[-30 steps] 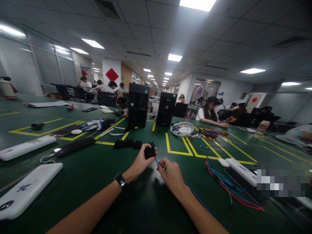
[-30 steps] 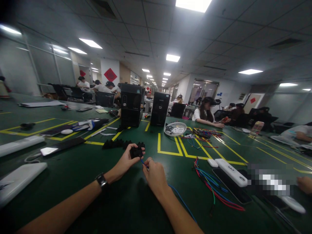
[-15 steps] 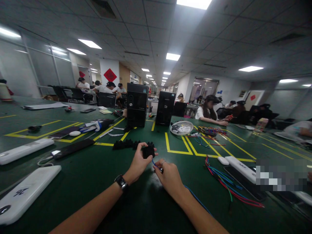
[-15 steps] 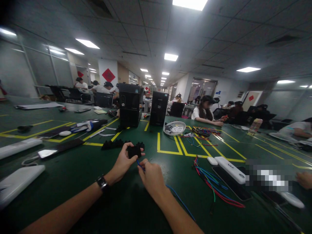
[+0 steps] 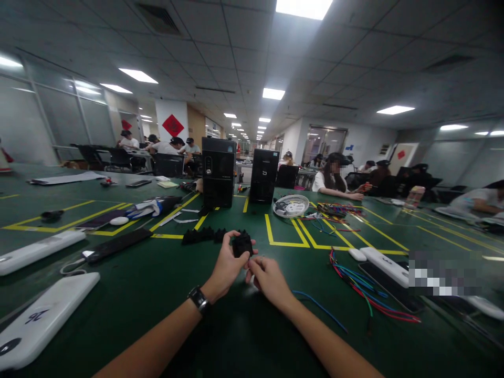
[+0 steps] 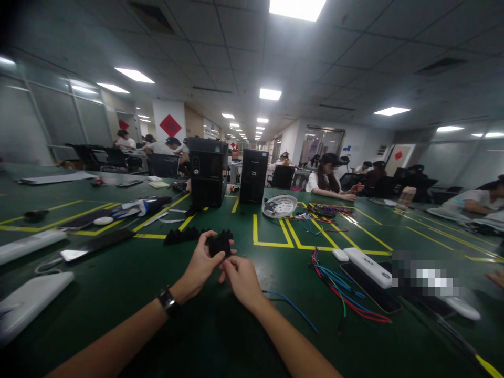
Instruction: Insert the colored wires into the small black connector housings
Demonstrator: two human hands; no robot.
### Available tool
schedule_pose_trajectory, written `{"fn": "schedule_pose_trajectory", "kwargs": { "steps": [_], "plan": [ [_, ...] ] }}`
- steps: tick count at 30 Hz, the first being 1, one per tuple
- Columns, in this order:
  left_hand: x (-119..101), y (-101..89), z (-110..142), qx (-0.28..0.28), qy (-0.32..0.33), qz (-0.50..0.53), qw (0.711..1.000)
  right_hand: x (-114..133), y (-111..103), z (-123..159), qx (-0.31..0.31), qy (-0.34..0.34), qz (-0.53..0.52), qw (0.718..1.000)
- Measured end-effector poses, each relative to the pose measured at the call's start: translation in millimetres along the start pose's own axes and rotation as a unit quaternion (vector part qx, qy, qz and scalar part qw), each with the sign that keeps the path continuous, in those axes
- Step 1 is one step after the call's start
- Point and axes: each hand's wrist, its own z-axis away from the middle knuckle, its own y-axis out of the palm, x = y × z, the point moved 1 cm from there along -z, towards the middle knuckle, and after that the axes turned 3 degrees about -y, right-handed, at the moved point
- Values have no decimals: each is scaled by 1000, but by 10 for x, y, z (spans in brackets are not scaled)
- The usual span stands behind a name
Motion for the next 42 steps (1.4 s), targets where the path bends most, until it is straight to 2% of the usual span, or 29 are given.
{"fn": "schedule_pose_trajectory", "kwargs": {
  "steps": [9, 13, 17, 19, 22, 25, 29, 34, 37, 40, 42],
  "plan": [
    [18, 63, 24, -17, -10, -15, 1000, -119, -13, -63, 38, 91, -138, 985],
    [-21, 92, 7, -26, -11, -7, 1000, -66, -52, -66, 30, 79, -164, 983],
    [-67, 83, -133, 23, -66, 68, 995, -10, -138, -69, 14, 64, -193, 979],
    [-52, 69, -227, 26, -90, 106, 990, -8, -152, -66, 16, 60, -203, 977],
    [40, 53, -322, -29, -109, 120, 986, -43, -107, -65, 17, 72, -183, 980],
    [131, 46, -324, -78, -99, 93, 988, -92, -16, -67, 23, 91, -129, 987],
    [166, -1, -299, -59, -34, 45, 997, -113, 79, -73, 18, 76, -74, 994],
    [193, -90, -338, -82, 10, -21, 996, -33, 63, -66, 15, 56, -12, 998],
    [159, -52, -335, -59, 29, 22, 998, 46, -2, -42, 8, 48, 2, 999],
    [113, 38, -302, -35, 10, 107, 994, 78, -19, -6, 0, 26, 13, 1000],
    [104, 83, -280, -51, -12, 158, 986, 53, 15, 9, -10, 15, 20, 1000]
  ]
}}
